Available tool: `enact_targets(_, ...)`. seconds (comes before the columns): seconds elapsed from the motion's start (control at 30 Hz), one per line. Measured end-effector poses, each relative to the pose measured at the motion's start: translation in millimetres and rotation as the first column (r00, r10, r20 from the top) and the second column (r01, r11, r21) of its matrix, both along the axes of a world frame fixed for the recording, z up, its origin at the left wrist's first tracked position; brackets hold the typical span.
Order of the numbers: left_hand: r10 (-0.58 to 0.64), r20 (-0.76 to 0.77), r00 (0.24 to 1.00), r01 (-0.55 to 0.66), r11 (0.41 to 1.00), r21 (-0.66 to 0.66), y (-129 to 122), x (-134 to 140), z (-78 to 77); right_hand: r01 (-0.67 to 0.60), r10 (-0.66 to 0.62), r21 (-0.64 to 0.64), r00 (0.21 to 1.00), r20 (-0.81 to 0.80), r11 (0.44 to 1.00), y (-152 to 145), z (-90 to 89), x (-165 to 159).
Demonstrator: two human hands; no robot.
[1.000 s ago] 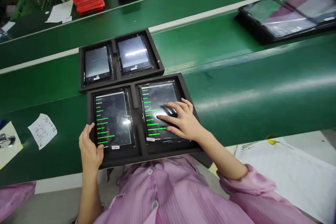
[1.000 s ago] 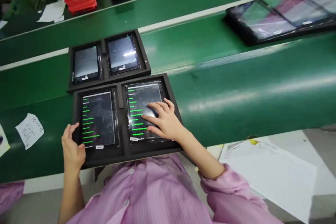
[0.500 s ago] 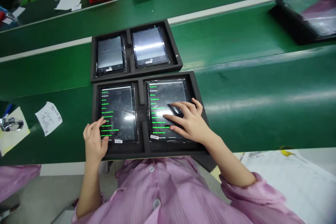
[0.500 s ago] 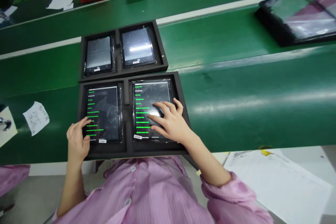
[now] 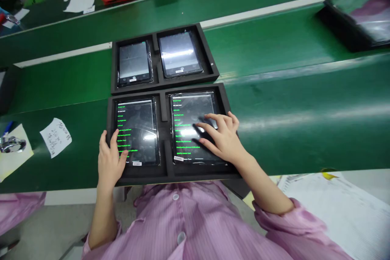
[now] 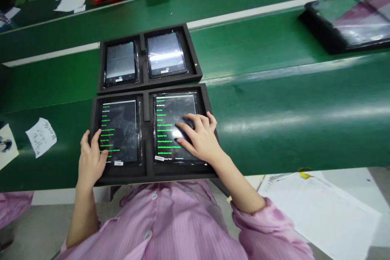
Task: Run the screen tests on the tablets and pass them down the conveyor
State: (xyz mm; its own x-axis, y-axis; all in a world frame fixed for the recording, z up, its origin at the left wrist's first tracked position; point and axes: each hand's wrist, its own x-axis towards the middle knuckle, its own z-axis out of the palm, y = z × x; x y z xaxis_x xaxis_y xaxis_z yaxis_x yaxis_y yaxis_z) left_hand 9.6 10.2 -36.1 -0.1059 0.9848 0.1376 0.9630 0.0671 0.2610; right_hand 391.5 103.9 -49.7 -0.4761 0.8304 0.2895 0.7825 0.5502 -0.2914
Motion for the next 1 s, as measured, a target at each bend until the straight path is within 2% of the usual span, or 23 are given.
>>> enact_targets(0.4, 0.022, -0.051, 0.998, -0.023, 0.999, -0.023, 2.4, 0.3, -1.5, -0.044, 0.039, 0.056, 0.996, 0.084, 0.997, 0.9, -4.5, -2.6)
enact_targets(0.47, 0.021, -0.034, 0.999, -0.021, 1.0, 0.01, 2.6, -0.2, -3.1, 0.02, -0.023, 0.077, 0.999, 0.036, 0.997, 1.0, -3.5, -1.2)
enact_targets(0.53, 0.018, -0.015, 1.0, -0.017, 0.999, 0.044, 2.6, -0.9, -5.1, 0.143, -0.138, 0.087, 0.989, -0.052, 0.986, 2.3, -3.1, 1.8)
enact_targets(0.63, 0.032, 0.012, 0.999, -0.033, 0.998, 0.056, 2.8, -2.2, -7.7, 0.331, -0.316, 0.033, 0.924, -0.215, 0.943, 7.6, -6.9, 8.5)
enact_targets(0.7, 0.038, 0.032, 0.999, -0.04, 0.997, 0.062, 3.0, -3.1, -8.9, 0.392, -0.382, -0.025, 0.876, -0.295, 0.92, 12.8, -12.9, 13.5)
enact_targets(0.77, 0.029, 0.04, 0.999, -0.032, 0.997, 0.074, 3.0, -3.8, -10.0, 0.4, -0.402, -0.083, 0.845, -0.352, 0.913, 18.7, -20.3, 17.8)
enact_targets(0.9, 0.026, 0.049, 0.998, -0.029, 0.997, 0.073, 2.5, -5.5, -12.1, 0.319, -0.381, -0.208, 0.798, -0.467, 0.924, 29.3, -31.1, 22.5)
enact_targets(1.0, 0.045, 0.071, 0.996, -0.05, 0.996, 0.068, 2.4, -7.1, -13.3, 0.294, -0.355, -0.202, 0.824, -0.442, 0.934, 33.7, -32.3, 22.2)
